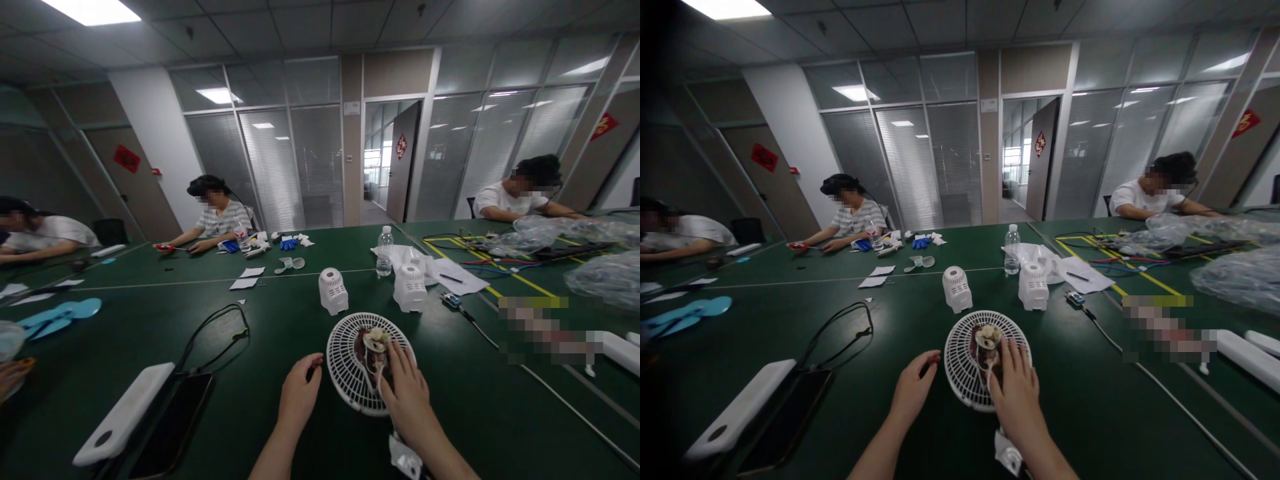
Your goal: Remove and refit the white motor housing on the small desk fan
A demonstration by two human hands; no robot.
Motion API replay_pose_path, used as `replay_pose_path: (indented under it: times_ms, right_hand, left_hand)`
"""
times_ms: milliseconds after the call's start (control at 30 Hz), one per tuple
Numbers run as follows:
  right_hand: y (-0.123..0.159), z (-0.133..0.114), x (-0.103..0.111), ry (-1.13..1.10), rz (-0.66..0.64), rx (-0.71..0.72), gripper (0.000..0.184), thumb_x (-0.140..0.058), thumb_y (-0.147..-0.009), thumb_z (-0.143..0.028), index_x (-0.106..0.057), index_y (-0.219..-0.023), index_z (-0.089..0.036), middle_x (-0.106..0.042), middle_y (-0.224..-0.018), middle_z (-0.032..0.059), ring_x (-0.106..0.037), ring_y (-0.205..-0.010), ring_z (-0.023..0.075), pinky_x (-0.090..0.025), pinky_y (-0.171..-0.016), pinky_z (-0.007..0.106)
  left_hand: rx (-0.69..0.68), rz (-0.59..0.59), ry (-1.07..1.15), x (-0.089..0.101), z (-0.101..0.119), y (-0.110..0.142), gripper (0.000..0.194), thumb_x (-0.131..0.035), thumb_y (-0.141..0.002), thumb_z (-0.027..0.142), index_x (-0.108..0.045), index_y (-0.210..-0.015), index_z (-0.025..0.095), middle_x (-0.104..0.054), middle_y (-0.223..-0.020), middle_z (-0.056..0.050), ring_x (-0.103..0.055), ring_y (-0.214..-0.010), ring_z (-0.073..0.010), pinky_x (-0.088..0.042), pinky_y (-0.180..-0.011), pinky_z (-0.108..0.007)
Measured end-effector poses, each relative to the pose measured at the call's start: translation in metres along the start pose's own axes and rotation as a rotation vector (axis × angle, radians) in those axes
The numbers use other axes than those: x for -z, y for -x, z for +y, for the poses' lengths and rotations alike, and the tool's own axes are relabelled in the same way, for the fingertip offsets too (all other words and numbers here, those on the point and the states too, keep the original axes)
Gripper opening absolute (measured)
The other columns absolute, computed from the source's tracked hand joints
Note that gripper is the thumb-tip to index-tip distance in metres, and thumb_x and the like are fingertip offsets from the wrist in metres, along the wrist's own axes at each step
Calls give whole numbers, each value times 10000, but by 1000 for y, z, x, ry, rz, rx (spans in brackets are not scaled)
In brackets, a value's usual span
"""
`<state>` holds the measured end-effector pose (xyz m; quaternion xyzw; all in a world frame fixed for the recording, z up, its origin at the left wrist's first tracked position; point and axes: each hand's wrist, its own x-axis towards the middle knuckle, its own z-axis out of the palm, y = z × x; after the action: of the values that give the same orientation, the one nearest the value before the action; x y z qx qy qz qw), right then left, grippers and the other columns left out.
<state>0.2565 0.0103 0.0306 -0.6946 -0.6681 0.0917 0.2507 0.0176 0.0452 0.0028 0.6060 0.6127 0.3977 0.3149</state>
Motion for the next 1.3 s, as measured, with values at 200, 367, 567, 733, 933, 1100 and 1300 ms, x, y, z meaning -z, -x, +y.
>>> replay_pose_path:
  times_ms: [200,367,567,733,933,1100,1300]
  right_hand:
    - [-3,-43,-19,-114,-77,2,599,-334,-909,-357,-222,-1492,-278,-241,-1563,46,-172,-1442,263,-257,-1082,532]
    - [-34,-40,-12,-276,64,55,467,-329,-910,-292,-441,-1359,-225,-544,-1341,83,-451,-1278,235,-280,-1072,458]
    - [-120,-48,-13,-328,69,113,477,-407,-899,-354,-416,-1349,-196,-592,-1252,79,-534,-1180,204,-378,-999,339]
    - [-185,-73,-31,-283,-11,96,695,-554,-827,-438,-322,-1413,-145,-539,-1307,144,-528,-1192,239,-392,-977,339]
    - [-207,-87,-55,-219,-67,28,779,-688,-757,-492,-385,-1373,-124,-522,-1291,175,-557,-1132,280,-451,-928,416]
    - [-205,-84,-66,-209,-28,22,363,-561,-907,-373,-540,-1212,-178,-566,-1223,81,-589,-1034,209,-507,-870,435]
    - [-202,-80,-67,-264,43,27,367,-568,-902,-374,-541,-1210,-177,-569,-1217,82,-590,-1031,208,-509,-866,430]
  left_hand:
    - [-63,204,-31,-7,-5,-4,431,-471,-870,326,-545,-1283,229,-549,-1311,-81,-530,-1197,-226,-385,-1047,-382]
    - [-77,259,-33,-3,-12,-9,394,-481,-862,298,-555,-1243,229,-539,-1293,-81,-528,-1192,-228,-392,-1044,-379]
    - [-79,281,-10,2,-9,-9,365,-481,-851,272,-582,-1198,227,-566,-1239,-78,-545,-1159,-225,-412,-1018,-375]
    - [-65,297,8,3,-8,-9,366,-496,-837,265,-595,-1187,225,-583,-1223,-77,-567,-1126,-226,-425,-1000,-373]
    - [-60,298,8,3,-11,-10,368,-496,-834,268,-599,-1184,222,-582,-1228,-80,-568,-1125,-231,-429,-993,-379]
    - [-70,304,19,3,-9,-10,368,-504,-830,271,-605,-1180,224,-586,-1225,-80,-571,-1126,-232,-434,-992,-381]
    - [-87,324,37,2,-12,-10,368,-507,-827,265,-614,-1178,237,-589,-1228,-70,-570,-1132,-223,-430,-1002,-370]
